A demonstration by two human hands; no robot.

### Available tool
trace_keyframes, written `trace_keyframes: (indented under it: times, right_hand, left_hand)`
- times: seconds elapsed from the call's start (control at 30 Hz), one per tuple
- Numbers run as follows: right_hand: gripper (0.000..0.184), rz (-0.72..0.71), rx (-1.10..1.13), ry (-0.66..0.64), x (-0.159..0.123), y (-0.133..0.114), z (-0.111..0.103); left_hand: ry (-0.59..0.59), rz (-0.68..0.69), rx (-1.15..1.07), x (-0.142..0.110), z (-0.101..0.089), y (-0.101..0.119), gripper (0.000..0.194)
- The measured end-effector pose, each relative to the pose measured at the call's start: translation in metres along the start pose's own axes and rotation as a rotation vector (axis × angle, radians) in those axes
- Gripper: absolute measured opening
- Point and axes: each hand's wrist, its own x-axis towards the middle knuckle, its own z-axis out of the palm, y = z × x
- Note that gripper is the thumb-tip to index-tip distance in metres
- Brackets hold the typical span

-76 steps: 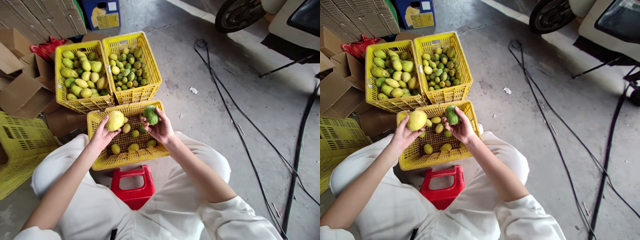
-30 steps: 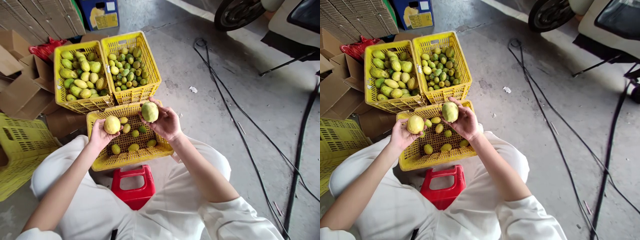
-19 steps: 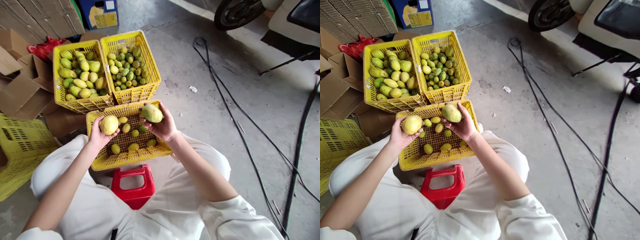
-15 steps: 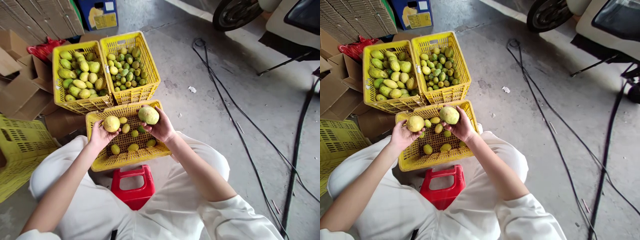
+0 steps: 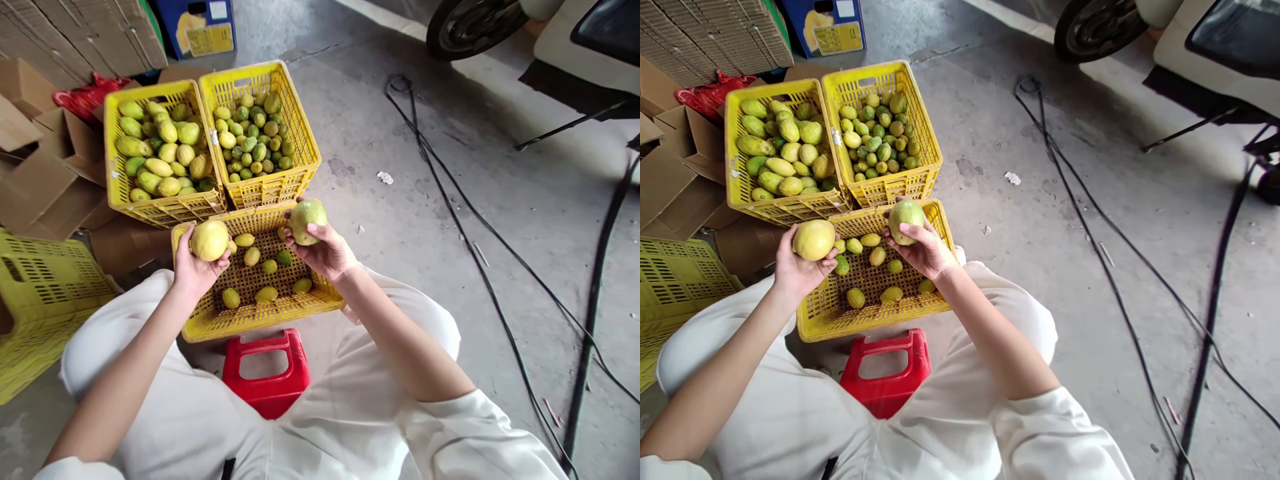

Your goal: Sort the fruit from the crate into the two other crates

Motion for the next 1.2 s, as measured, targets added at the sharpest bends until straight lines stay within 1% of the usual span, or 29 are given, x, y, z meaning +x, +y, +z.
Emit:
trace_keyframes:
  times: [0.03,0.1,0.17,0.23,0.3,0.43,0.53,0.6,0.7,0.8,0.9,0.93,1.0,1.1,1.2]
  right_hand:
    - [0.054,0.000,0.003,-0.019,0.000,-0.001,0.001]
    - [0.044,0.014,0.014,-0.061,-0.001,-0.003,0.003]
    - [0.036,0.035,0.025,-0.085,-0.002,-0.006,0.004]
    - [0.035,0.056,0.041,-0.086,-0.002,-0.009,0.004]
    - [0.035,0.071,0.059,-0.083,-0.003,-0.010,0.003]
    - [0.036,0.066,0.072,-0.088,-0.004,-0.008,0.001]
    - [0.043,0.057,0.050,-0.105,-0.004,-0.005,0.002]
    - [0.050,0.066,0.036,-0.132,-0.005,-0.004,0.004]
    - [0.055,0.103,0.004,-0.163,-0.007,-0.003,0.008]
    - [0.058,0.162,-0.046,-0.159,-0.009,-0.002,0.012]
    - [0.060,0.174,-0.062,-0.160,-0.010,-0.002,0.012]
    - [0.059,0.167,-0.057,-0.161,-0.011,-0.002,0.012]
    - [0.059,0.148,-0.038,-0.162,-0.011,-0.002,0.013]
    - [0.067,0.123,-0.019,-0.153,-0.012,-0.003,0.016]
    - [0.075,0.129,-0.003,-0.145,-0.012,-0.005,0.021]
  left_hand:
    - [0.006,-0.023,0.005,0.000,-0.001,-0.001,0.045]
    - [0.039,-0.055,-0.001,0.002,-0.003,-0.004,0.045]
    - [0.080,-0.050,-0.029,0.003,-0.005,-0.005,0.037]
    - [0.094,-0.015,-0.054,0.003,-0.006,-0.006,0.031]
    - [0.056,0.023,-0.047,0.002,-0.007,-0.005,0.032]
    - [-0.133,0.070,-0.010,-0.005,-0.006,-0.001,0.042]
    - [-0.226,0.066,0.001,-0.009,-0.005,0.002,0.043]
    - [-0.237,0.053,0.020,-0.010,-0.004,0.003,0.043]
    - [-0.186,0.002,0.069,-0.006,-0.006,0.001,0.040]
    - [-0.156,-0.040,0.094,-0.002,-0.008,-0.003,0.036]
    - [-0.148,-0.011,0.070,-0.003,-0.008,-0.004,0.034]
    - [-0.160,0.013,0.057,-0.004,-0.007,-0.004,0.033]
    - [-0.226,0.046,0.042,-0.007,-0.005,-0.004,0.037]
    - [-0.343,0.043,0.045,-0.013,-0.002,-0.003,0.048]
    - [-0.375,0.044,0.046,-0.016,-0.001,-0.003,0.055]
